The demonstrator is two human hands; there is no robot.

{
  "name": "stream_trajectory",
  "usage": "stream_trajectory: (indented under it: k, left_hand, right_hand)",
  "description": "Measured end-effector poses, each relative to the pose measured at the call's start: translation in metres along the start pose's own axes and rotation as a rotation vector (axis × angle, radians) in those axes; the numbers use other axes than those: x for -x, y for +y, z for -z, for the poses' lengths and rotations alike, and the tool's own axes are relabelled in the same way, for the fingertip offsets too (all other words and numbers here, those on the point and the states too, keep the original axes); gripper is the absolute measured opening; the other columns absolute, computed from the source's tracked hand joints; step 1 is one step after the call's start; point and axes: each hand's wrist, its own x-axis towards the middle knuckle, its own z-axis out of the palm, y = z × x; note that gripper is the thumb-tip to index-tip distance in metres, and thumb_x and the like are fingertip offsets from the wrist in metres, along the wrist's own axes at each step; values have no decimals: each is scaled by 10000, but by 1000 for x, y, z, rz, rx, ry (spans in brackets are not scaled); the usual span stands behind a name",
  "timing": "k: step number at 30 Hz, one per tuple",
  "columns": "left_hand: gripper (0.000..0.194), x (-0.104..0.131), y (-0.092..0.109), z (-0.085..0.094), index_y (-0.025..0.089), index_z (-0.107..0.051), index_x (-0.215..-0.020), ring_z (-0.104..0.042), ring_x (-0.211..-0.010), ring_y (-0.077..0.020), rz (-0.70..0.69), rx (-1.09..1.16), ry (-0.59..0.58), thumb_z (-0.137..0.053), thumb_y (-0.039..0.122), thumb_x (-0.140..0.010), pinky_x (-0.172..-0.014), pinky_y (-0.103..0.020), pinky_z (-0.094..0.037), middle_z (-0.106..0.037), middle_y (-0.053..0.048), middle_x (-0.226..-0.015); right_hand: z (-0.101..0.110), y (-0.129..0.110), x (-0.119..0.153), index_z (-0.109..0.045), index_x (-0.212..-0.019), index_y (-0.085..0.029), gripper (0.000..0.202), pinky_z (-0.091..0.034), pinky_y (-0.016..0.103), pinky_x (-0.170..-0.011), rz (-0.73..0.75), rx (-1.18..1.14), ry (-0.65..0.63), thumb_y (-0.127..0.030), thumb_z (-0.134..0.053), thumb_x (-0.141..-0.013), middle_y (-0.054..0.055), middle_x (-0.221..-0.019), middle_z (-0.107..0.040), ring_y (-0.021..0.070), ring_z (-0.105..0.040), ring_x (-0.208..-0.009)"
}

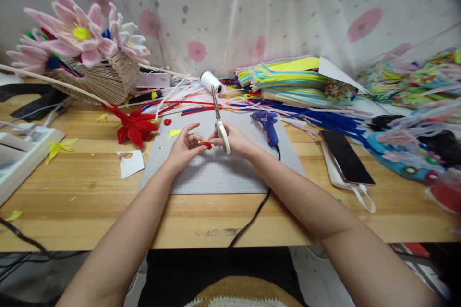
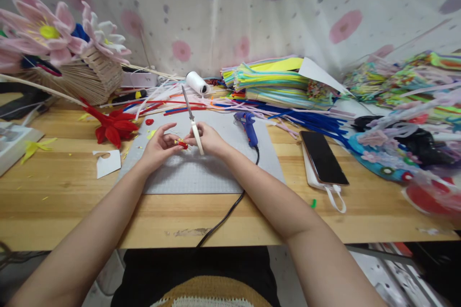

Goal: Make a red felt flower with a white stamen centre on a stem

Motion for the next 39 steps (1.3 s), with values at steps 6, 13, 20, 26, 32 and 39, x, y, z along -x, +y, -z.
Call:
stream_trajectory:
  k: [6,13,20,26,32,39]
  left_hand:
    - [675,0,0,1,199,-411,-1195,-655,-704,-124,-25,-13,-10,-761,203,-617,-685,-256,-510,-647,25,-773]
    - [690,0,0,0,195,-405,-1194,-653,-697,-123,-14,11,-15,-763,190,-604,-667,-252,-511,-650,25,-766]
    - [666,0,-1,1,195,-418,-1194,-655,-708,-127,-22,-26,-9,-757,203,-620,-690,-264,-516,-643,24,-763]
    - [651,0,-2,2,200,-433,-1188,-660,-727,-136,-34,-30,-25,-758,199,-623,-714,-280,-519,-646,17,-778]
    - [649,0,-1,2,197,-445,-1181,-650,-714,-124,-27,-33,-1,-760,190,-614,-694,-259,-508,-634,25,-763]
    - [617,-1,0,3,206,-476,-1157,-637,-718,-115,-33,-50,37,-755,176,-607,-715,-260,-506,-608,31,-784]
  right_hand:
    - [5,0,1,-432,-756,-201,439,-425,245,-566,5,15,-22,-335,-780,-525,-32,-699,-611,99,-547,-599]
    - [6,-2,1,-450,-733,-193,457,-425,242,-562,11,79,-15,-335,-808,-486,-35,-682,-602,93,-537,-588]
    - [4,2,-4,-456,-729,-194,466,-431,243,-586,36,85,-29,-343,-817,-475,-44,-660,-591,103,-557,-614]
    - [4,4,-4,-458,-741,-193,418,-419,242,-586,49,67,-30,-329,-785,-518,-43,-679,-592,94,-536,-603]
    - [7,2,-3,-443,-757,-201,400,-403,243,-580,52,73,11,-302,-750,-520,-49,-691,-573,90,-506,-597]
    - [22,2,5,-414,-757,-218,334,-390,261,-584,60,115,71,-306,-656,-545,-35,-703,-556,109,-485,-602]
